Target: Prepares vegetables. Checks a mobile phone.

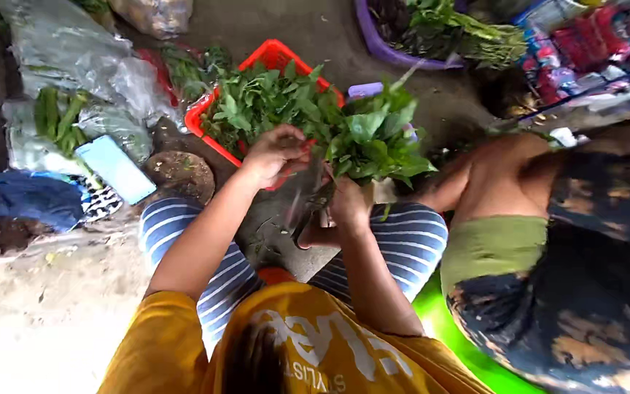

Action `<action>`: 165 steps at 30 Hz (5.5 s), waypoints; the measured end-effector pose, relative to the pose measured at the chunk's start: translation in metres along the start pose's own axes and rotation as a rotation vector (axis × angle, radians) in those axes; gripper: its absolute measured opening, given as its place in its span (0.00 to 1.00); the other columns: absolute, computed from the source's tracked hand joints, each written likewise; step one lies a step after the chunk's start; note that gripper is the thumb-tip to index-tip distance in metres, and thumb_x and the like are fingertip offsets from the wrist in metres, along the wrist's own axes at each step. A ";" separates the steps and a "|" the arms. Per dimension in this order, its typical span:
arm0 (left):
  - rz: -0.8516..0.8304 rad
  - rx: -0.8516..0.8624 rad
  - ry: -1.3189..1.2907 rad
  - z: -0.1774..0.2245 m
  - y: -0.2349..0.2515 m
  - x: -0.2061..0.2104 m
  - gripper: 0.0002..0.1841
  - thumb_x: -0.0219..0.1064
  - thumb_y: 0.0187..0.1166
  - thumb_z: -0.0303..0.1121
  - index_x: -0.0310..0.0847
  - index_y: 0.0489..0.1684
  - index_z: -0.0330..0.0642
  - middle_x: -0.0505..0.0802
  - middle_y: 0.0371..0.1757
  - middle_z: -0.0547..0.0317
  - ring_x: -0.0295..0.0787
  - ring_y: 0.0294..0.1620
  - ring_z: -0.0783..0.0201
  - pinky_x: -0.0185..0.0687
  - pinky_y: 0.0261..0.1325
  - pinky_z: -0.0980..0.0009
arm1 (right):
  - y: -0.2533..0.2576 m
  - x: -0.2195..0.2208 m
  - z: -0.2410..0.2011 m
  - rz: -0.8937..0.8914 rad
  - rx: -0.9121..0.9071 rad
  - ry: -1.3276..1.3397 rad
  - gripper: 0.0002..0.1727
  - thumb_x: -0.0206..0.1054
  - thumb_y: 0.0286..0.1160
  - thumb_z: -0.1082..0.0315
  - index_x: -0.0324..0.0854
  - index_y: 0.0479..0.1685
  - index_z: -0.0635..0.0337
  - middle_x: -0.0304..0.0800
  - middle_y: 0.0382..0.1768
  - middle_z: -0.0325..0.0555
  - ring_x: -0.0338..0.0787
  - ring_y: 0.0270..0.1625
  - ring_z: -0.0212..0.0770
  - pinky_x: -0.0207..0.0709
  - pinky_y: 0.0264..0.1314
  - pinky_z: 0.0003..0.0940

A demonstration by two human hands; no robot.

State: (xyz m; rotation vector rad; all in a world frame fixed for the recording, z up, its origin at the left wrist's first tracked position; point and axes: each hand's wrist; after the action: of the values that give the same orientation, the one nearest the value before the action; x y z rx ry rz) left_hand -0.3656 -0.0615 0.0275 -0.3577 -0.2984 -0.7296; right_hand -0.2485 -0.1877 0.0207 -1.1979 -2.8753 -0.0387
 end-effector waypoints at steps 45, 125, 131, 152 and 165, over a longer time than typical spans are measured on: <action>-0.001 0.020 0.012 0.003 0.005 -0.008 0.16 0.64 0.73 0.11 0.77 0.52 0.39 0.90 0.37 0.62 0.87 0.30 0.72 0.85 0.33 0.77 | 0.000 0.001 -0.018 0.108 -0.027 0.089 0.15 0.71 0.70 0.80 0.79 0.52 0.56 0.91 0.35 0.33 0.89 0.32 0.29 0.88 0.40 0.26; -0.105 0.393 1.126 -0.060 0.004 0.012 0.44 0.71 0.65 0.13 0.62 0.90 0.39 0.63 0.94 0.50 0.85 0.72 0.43 0.86 0.62 0.43 | 0.068 -0.032 0.003 -0.600 0.361 -0.202 0.25 0.58 0.73 0.82 0.75 0.72 0.64 0.90 0.50 0.44 0.91 0.41 0.35 0.89 0.45 0.33; -0.231 0.624 1.173 -0.065 0.001 0.027 0.44 0.66 0.65 0.10 0.60 0.91 0.37 0.65 0.93 0.51 0.88 0.69 0.47 0.86 0.62 0.49 | 0.038 -0.025 0.041 -0.312 0.030 -0.223 0.12 0.62 0.76 0.80 0.84 0.54 0.67 0.93 0.45 0.44 0.91 0.47 0.31 0.87 0.56 0.34; -0.354 0.771 1.183 -0.071 -0.029 0.039 0.33 0.63 0.72 0.13 0.69 0.84 0.32 0.72 0.88 0.44 0.90 0.67 0.48 0.87 0.59 0.55 | 0.048 -0.038 0.038 -0.654 -0.102 -0.516 0.18 0.69 0.70 0.72 0.80 0.57 0.74 0.88 0.45 0.46 0.85 0.48 0.24 0.78 0.58 0.22; -0.633 0.791 0.921 -0.054 -0.068 0.064 0.27 0.66 0.76 0.20 0.77 0.78 0.35 0.80 0.82 0.44 0.88 0.71 0.51 0.84 0.69 0.56 | 0.048 -0.014 0.007 -0.814 0.047 -1.140 0.15 0.69 0.77 0.73 0.81 0.59 0.73 0.86 0.54 0.73 0.87 0.55 0.69 0.79 0.57 0.66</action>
State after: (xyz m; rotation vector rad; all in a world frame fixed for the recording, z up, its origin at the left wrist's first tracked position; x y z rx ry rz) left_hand -0.3597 -0.1682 0.0182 0.8605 0.2086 -1.2356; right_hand -0.2044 -0.1637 0.0139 0.2122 -4.0001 0.9683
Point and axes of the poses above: each hand's wrist, its own y-axis towards the middle knuckle, its own x-axis out of the palm, z = x × y
